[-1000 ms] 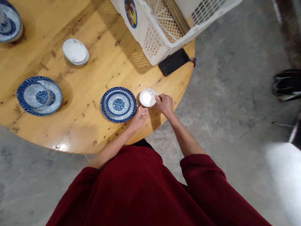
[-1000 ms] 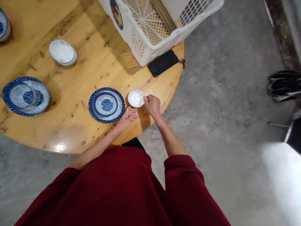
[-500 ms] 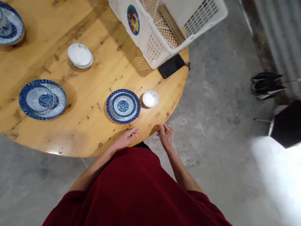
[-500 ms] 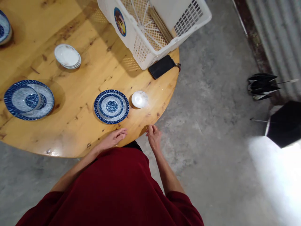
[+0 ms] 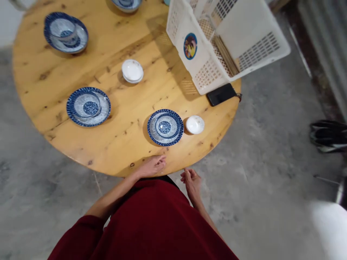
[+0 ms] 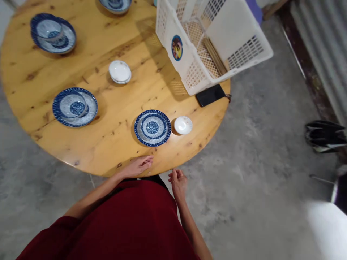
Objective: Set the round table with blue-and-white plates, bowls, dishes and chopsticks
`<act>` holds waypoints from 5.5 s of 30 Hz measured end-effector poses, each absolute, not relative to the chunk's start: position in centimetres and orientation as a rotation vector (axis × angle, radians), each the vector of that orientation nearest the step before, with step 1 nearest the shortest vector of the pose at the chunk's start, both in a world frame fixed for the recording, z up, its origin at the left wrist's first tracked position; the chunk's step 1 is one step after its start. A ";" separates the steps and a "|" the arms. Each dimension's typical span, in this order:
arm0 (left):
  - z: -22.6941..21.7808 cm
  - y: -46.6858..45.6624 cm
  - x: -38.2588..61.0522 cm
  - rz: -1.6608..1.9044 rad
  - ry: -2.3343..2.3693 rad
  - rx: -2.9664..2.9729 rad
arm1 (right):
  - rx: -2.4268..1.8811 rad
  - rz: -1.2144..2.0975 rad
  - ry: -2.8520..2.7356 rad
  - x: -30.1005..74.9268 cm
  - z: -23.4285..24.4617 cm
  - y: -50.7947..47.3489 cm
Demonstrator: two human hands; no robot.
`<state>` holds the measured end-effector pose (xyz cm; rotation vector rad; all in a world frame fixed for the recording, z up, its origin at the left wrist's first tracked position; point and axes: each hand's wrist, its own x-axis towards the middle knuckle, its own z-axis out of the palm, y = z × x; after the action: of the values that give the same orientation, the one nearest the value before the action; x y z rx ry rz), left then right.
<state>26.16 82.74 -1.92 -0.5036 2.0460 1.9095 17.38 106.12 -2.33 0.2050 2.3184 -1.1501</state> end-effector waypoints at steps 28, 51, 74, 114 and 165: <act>1.0 93.6 34.0 1.748 2.208 -1.089 | -0.274 -1.125 1.947 16.5 -8.1 109.7; 1.3 80.4 47.0 1.934 2.237 -1.192 | -0.271 -1.224 2.069 27.6 -3.7 101.1; -1.2 68.6 61.4 2.142 2.111 -1.194 | -0.332 -1.136 2.228 41.1 -4.9 88.9; -1.3 36.0 46.0 2.112 1.980 -0.962 | 0.463 -1.480 2.276 40.3 -4.6 67.7; -3.2 29.7 28.1 1.903 2.047 -0.491 | 0.920 -1.643 2.384 37.6 -3.6 59.1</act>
<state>28.10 29.70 -3.23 -0.4907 2.0472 1.9026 37.64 59.13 -3.56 0.9198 2.3838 -1.6432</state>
